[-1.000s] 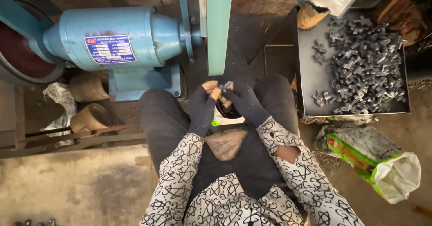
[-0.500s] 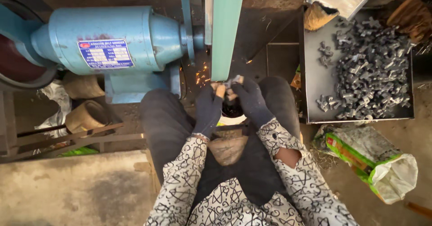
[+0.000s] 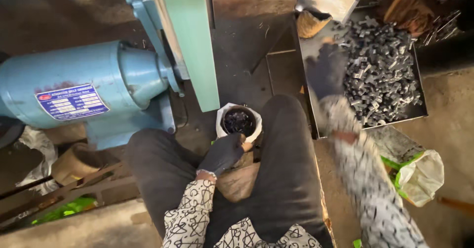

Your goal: The person sits on the floor holding small metal parts with gloved hands and presses each part against a running belt grinder, producing sparks as the edges are ground. Finished parts are placed onto a metal tray filled with similar ground parts, and new parts are taken from the tray one at a time.

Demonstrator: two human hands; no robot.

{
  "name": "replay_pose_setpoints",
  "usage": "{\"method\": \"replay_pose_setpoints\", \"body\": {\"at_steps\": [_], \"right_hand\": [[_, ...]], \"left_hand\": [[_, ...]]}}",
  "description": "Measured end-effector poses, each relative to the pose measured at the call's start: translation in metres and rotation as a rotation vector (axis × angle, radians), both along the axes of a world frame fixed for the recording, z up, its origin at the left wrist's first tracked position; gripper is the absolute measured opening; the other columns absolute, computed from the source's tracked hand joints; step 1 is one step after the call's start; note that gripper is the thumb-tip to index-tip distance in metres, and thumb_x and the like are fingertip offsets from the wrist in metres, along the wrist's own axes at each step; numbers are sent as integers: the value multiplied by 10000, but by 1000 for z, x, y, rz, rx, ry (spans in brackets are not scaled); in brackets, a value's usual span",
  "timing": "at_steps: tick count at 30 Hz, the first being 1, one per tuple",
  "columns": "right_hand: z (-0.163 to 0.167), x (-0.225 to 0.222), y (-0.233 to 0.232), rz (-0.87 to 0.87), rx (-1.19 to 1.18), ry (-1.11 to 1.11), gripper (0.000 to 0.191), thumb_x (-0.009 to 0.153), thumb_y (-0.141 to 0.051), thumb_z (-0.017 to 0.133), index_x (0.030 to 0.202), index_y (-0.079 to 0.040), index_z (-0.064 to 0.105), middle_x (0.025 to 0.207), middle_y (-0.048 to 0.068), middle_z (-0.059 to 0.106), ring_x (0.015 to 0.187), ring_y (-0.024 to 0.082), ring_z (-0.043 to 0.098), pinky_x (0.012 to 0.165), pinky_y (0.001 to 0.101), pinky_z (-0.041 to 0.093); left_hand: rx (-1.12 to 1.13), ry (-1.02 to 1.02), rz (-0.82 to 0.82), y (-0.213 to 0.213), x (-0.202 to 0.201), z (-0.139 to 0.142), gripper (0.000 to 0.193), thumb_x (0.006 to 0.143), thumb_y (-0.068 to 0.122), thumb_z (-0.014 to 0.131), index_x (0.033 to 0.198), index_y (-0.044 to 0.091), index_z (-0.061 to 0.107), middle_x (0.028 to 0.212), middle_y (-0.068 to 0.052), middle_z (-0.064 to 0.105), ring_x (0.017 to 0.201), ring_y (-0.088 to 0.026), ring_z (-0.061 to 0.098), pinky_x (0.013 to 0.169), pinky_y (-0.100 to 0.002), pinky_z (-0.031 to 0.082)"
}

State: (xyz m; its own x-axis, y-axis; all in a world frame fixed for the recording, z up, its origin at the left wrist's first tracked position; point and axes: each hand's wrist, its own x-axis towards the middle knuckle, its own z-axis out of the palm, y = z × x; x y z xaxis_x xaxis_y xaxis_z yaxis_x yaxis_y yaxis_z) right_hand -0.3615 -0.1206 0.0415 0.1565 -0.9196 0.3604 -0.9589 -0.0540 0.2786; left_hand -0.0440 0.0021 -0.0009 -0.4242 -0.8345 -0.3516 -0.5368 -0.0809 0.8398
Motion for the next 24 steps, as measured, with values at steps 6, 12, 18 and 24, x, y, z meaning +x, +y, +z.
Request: {"method": "replay_pose_setpoints", "body": {"at_steps": [6, 12, 18, 24], "right_hand": [[12, -21, -12, 56, 224, -656, 167, 1004, -118, 626, 1147, -41, 662, 1083, 201, 685, 1018, 372, 670, 871, 451, 544], [-1, 78, 44, 797, 527, -787, 458, 844, 7, 626, 1296, -69, 632, 1187, 171, 698, 1125, 353, 665, 949, 418, 532], [-22, 158, 97, 318, 554, -1355, 359, 908, -124, 671, 1253, -38, 616, 1059, 108, 742, 962, 249, 734, 815, 358, 564], [-39, 192, 116, 136, 1089, -1715, 242, 1037, -189, 667, 973, 41, 707, 828, 53, 718, 742, 105, 648, 673, 284, 528]], "left_hand": [[-8, -59, -9, -11, -12, 3, 390, 942, 440, 627, 1122, 104, 713, 996, -165, 748, 959, -363, 700, 815, -467, 524], [638, 772, 506, -18, 4, -32, 450, 1016, 435, 477, 1157, 45, 654, 949, -73, 740, 788, -192, 693, 691, -374, 572], [198, 1148, 774, -10, 16, -43, 206, 1064, 89, 593, 1201, -64, 612, 938, -120, 661, 777, -185, 611, 705, -313, 522], [211, 1043, 745, 3, 21, -11, 230, 1038, 149, 559, 1202, -4, 612, 841, -78, 659, 604, -101, 534, 517, -260, 455]]}}
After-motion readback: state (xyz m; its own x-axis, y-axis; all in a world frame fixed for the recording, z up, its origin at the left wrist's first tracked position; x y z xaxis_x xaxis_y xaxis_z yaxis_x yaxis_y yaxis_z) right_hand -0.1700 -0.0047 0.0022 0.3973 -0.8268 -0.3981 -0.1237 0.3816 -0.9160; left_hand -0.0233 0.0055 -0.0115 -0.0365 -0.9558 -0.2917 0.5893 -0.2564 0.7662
